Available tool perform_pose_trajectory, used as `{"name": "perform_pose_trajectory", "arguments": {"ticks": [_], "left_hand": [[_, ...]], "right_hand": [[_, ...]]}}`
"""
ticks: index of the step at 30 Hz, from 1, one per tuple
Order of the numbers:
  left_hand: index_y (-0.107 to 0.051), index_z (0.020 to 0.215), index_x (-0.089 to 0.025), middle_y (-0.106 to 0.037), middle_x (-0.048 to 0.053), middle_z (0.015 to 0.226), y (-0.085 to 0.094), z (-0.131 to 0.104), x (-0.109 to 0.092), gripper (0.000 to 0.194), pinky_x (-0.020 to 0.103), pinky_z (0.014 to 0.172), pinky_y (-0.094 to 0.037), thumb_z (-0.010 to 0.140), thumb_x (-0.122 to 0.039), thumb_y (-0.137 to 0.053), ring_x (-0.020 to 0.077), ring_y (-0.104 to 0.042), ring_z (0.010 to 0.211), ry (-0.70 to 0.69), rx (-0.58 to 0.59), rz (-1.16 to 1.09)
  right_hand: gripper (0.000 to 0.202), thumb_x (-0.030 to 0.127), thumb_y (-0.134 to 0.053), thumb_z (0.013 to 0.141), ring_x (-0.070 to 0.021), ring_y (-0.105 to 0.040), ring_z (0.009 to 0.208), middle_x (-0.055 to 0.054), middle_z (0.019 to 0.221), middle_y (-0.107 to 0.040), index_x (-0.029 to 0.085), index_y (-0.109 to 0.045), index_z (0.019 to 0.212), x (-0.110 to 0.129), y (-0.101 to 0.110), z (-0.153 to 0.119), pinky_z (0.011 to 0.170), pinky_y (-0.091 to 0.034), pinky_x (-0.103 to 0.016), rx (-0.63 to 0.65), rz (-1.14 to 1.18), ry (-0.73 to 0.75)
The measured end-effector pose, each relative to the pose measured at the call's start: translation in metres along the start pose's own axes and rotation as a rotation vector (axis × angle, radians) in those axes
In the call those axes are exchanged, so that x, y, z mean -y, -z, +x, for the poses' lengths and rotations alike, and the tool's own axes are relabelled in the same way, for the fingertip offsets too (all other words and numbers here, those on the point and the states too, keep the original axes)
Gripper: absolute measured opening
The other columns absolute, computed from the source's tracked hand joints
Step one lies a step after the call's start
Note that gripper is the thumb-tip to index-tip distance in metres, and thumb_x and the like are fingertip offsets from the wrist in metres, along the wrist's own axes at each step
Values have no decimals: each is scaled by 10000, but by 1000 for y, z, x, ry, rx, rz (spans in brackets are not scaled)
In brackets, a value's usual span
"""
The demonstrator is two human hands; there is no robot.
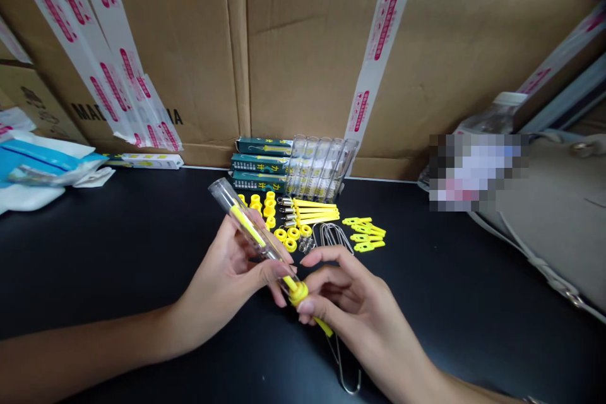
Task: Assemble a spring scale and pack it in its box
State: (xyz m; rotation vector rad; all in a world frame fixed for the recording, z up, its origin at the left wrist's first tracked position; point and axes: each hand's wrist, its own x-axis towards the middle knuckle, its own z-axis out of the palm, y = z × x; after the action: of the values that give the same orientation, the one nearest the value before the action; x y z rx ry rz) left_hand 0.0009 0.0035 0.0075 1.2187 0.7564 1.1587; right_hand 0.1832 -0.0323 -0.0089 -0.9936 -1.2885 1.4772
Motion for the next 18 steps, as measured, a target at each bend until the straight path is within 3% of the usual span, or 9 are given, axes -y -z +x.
{"name": "perform_pose_trajectory", "arguments": {"ticks": [3, 5, 9, 12, 18], "left_hand": [[-440, 974, -222, -703, -36, 741, 1, 0, -1, 499, 221, 417, -611, 751, -344, -869, 163, -712, 580, -77, -58, 22], [-444, 974, -221, -688, -53, 742, 1, 2, -2, 500, 207, 389, -594, 751, -365, -868, 142, -690, 539, -115, -117, 30], [-449, 945, -208, -652, -79, 704, 5, 9, -3, 496, 186, 355, -553, 758, -435, -848, 112, -646, 460, -80, -197, 21], [-440, 922, -207, -644, -80, 686, 7, 14, -1, 491, 170, 347, -529, 766, -451, -837, 98, -623, 437, -61, -204, 14], [-452, 961, -209, -644, -65, 714, 5, 10, 2, 517, 183, 330, -537, 732, -411, -869, 115, -633, 475, -51, -132, -4]], "right_hand": [[291, 223, -746, 859, -111, -636, 730, 37, 810, -673, 256, -580, 1095, 6, 0, -2, 738, -545, -247, 63, -16, 67], [403, 139, -717, 859, -120, -631, 869, 19, 958, -673, 292, -556, 1196, 9, 1, -5, 855, -531, -268, 143, -33, 120], [527, 94, -631, 913, -137, -616, 1047, -26, 1199, -649, 348, -494, 1354, 8, 3, -8, 975, -496, -310, 261, 14, 116], [455, 161, -631, 946, -141, -648, 1009, -35, 1157, -664, 330, -503, 1348, 2, 2, -4, 951, -516, -318, 237, 107, 72], [444, 180, -776, 813, -151, -703, 831, 22, 918, -689, 291, -581, 1197, -5, 5, 3, 794, -578, -293, 84, 38, 32]]}}
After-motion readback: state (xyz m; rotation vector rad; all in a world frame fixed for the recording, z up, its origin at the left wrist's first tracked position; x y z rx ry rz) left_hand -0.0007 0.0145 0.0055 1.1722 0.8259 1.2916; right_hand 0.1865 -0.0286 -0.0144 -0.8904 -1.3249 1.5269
